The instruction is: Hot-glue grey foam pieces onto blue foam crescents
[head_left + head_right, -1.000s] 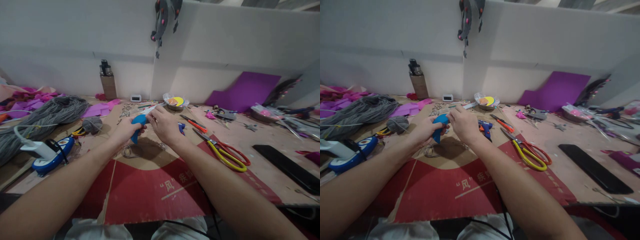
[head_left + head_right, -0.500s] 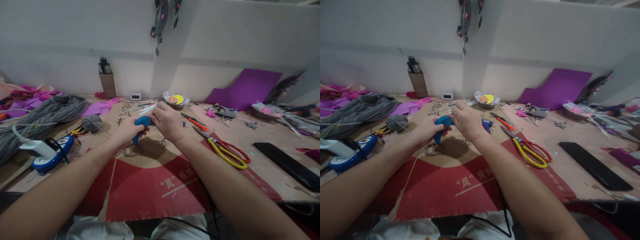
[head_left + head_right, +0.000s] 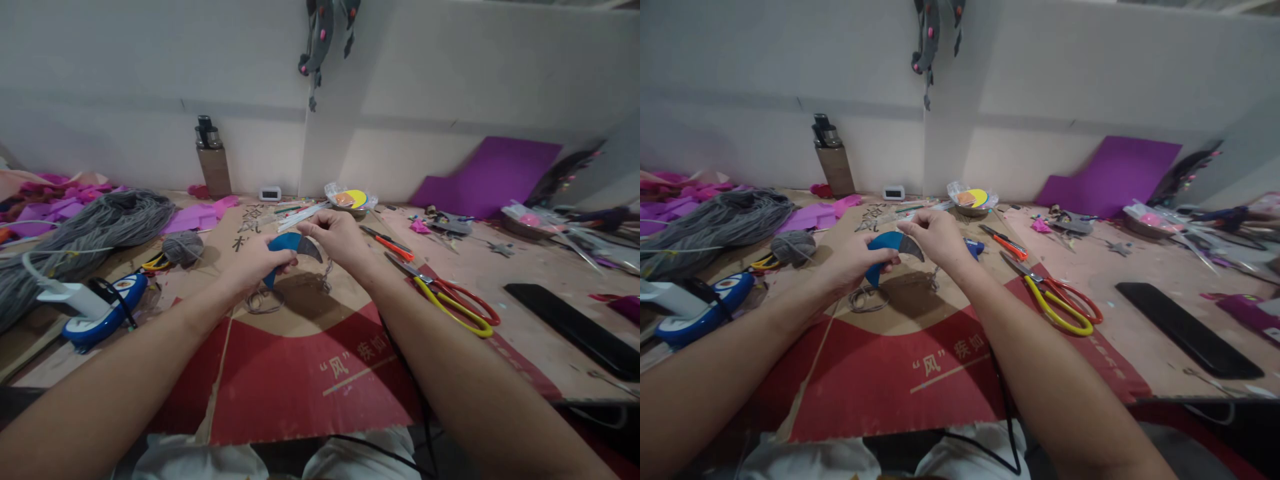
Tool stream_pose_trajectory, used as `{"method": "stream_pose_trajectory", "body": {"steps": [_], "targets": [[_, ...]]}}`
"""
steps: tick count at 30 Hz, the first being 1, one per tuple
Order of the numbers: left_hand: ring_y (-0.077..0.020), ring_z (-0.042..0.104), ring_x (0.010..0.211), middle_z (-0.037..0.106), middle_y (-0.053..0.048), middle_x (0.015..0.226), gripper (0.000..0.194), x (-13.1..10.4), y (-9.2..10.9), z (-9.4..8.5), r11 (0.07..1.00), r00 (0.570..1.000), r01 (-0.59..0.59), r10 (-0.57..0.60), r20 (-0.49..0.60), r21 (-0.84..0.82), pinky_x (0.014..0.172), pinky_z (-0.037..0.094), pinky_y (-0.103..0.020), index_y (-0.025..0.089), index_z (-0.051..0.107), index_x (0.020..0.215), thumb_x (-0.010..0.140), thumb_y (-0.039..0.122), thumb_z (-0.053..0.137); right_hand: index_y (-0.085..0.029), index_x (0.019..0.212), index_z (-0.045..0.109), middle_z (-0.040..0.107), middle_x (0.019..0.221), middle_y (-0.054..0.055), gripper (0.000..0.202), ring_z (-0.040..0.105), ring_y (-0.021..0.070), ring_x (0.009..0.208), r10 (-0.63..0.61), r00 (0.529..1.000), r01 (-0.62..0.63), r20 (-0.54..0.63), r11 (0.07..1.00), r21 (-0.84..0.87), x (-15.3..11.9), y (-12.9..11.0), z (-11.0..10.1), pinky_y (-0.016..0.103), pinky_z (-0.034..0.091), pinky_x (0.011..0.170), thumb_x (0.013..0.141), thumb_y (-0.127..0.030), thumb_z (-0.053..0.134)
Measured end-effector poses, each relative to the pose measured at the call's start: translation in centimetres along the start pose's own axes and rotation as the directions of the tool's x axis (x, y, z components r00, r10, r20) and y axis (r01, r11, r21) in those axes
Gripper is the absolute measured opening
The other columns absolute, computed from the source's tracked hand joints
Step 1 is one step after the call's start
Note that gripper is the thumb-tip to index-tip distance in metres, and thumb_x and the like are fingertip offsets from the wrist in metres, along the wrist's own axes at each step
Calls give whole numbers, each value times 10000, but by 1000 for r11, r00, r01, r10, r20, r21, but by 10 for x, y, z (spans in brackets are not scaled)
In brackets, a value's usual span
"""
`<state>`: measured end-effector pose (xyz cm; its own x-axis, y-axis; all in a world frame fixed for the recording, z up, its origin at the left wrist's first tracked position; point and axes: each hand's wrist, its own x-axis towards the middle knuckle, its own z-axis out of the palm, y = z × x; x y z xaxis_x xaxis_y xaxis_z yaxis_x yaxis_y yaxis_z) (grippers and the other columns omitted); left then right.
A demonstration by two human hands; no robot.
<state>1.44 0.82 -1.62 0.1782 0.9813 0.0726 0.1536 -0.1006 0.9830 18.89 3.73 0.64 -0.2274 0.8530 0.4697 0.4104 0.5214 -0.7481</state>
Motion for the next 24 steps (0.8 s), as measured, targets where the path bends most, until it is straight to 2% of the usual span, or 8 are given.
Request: {"method": "stream_pose_trajectory", "body": {"steps": [5,15,24], "targets": [[-99,536,527,638,-18,662,145,-2,4,1,999,1000,21,-21,-9,-39,516,413,-227,150,606,748,657,233,682,-173,602,525,434,587,-39,336,380,92,572,62,997,-67,45,988,142,1,1,1,257,304,568,775,-445,618],[-83,501,497,610,-5,619,164,-4,9,3,994,999,42,-40,23,-99,498,376,-224,146,586,687,645,242,712,-179,617,525,354,513,-75,347,273,59,471,166,979,-193,116,934,301,0,2,2,235,216,461,752,-471,655],[-90,501,526,624,-6,650,185,-1,7,-2,996,999,-24,28,45,-89,521,371,-228,146,618,747,649,267,718,-199,598,425,315,489,-92,387,228,44,415,239,926,-353,292,824,444,-2,4,1,219,157,406,780,-447,660]]}}
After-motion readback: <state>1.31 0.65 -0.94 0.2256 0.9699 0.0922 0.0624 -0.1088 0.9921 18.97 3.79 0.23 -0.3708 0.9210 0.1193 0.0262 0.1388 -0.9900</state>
